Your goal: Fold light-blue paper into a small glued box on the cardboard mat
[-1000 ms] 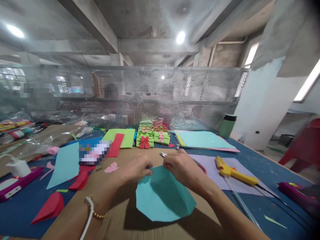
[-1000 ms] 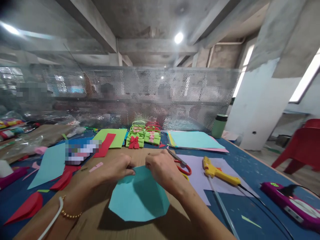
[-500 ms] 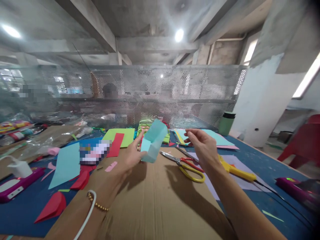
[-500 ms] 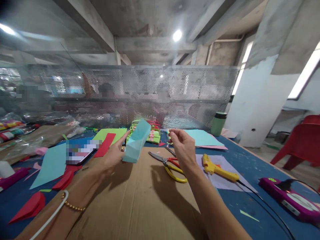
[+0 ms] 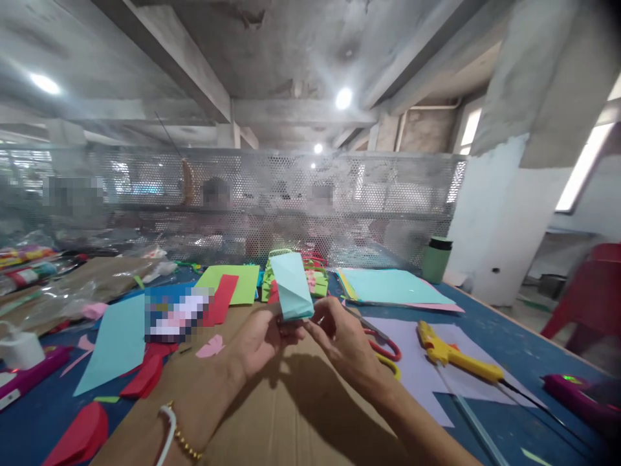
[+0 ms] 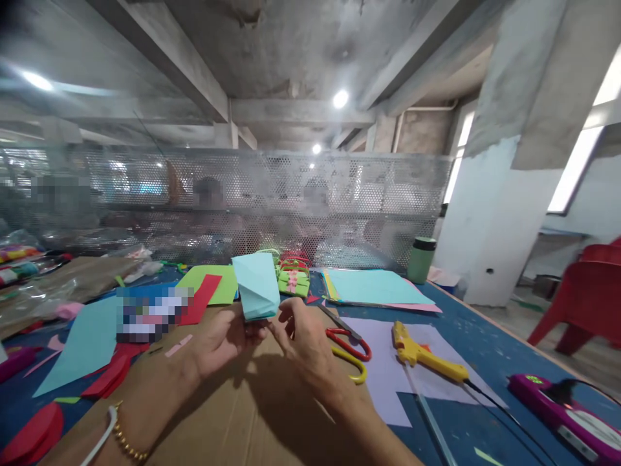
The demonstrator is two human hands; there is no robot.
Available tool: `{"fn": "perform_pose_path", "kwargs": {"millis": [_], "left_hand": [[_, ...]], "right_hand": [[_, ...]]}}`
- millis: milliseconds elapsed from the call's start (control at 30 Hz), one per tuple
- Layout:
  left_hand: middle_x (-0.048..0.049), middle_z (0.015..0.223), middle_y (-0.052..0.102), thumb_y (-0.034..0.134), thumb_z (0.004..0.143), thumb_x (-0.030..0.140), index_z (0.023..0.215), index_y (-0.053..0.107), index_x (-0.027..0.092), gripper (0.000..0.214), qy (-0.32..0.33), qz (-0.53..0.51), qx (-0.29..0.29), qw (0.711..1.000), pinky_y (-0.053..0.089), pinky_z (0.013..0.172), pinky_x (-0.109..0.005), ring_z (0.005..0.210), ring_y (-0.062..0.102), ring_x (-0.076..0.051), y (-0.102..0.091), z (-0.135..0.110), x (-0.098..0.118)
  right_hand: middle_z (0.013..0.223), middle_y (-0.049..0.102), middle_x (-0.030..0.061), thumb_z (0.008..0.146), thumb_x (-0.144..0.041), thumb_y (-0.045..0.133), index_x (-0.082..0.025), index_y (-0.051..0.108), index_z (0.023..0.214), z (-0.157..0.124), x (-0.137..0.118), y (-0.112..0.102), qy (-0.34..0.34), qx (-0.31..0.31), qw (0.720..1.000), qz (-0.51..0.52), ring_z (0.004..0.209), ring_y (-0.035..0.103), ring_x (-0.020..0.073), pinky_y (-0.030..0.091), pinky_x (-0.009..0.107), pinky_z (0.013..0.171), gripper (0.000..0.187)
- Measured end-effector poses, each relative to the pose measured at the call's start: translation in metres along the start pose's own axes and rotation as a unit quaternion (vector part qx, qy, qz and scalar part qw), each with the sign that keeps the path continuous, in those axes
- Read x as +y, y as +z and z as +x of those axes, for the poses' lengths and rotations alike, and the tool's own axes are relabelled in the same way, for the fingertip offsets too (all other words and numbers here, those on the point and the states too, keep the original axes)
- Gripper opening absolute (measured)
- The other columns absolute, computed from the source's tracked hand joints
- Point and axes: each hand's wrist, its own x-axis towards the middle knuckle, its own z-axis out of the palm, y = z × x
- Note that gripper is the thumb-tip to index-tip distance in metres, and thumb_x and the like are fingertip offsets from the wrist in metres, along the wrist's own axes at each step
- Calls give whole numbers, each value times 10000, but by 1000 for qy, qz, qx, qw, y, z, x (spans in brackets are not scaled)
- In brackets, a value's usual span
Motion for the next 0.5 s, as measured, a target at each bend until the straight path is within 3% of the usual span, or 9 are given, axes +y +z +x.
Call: {"fn": "perform_pose_path", "kwargs": {"millis": [133,200,267,333,400,500], "left_hand": [[-160,880,711,524,771,283,897,706,93,292,-4,-24,-123,992,486,781,-340,780,661,-212,0,-7,4],[-169,967,709,531,725,230,931,714,96,306,12,-9,-181,983,475,818,-360,856,664,-234,0,-12,4],[-154,1042,697,566,713,194,999,712,120,329,33,34,-200,979,467,812,-359,888,661,-236,2,-15,3],[-124,1040,691,614,780,240,1045,705,154,293,61,99,-165,979,456,754,-329,836,661,-208,4,-16,1],[-80,912,685,632,849,378,992,714,173,263,99,179,-102,973,425,668,-295,711,635,-167,6,-14,-2],[-10,651,584,614,861,497,813,725,180,339,163,308,-32,937,388,607,-278,592,536,-138,7,-11,-3]], "right_hand": [[699,602,1,887,-291,506,-215,480,848,2,7,-1,26,22,999,-40,619,556,157,397,268,578,89],[675,594,0,910,-341,491,-225,455,806,2,8,-2,38,42,996,-72,606,553,163,372,268,557,160],[669,592,1,920,-391,497,-230,439,787,2,9,-3,46,62,992,-95,593,552,166,361,271,549,217],[686,594,3,906,-416,533,-229,443,808,2,10,-3,46,83,990,-104,592,556,168,372,273,554,230],[695,586,-4,888,-415,566,-228,448,839,2,10,-2,41,102,989,-96,579,549,160,384,268,551,227],[671,555,-25,874,-398,594,-233,451,826,2,9,-2,21,116,990,-72,543,509,138,381,249,527,224]]}}
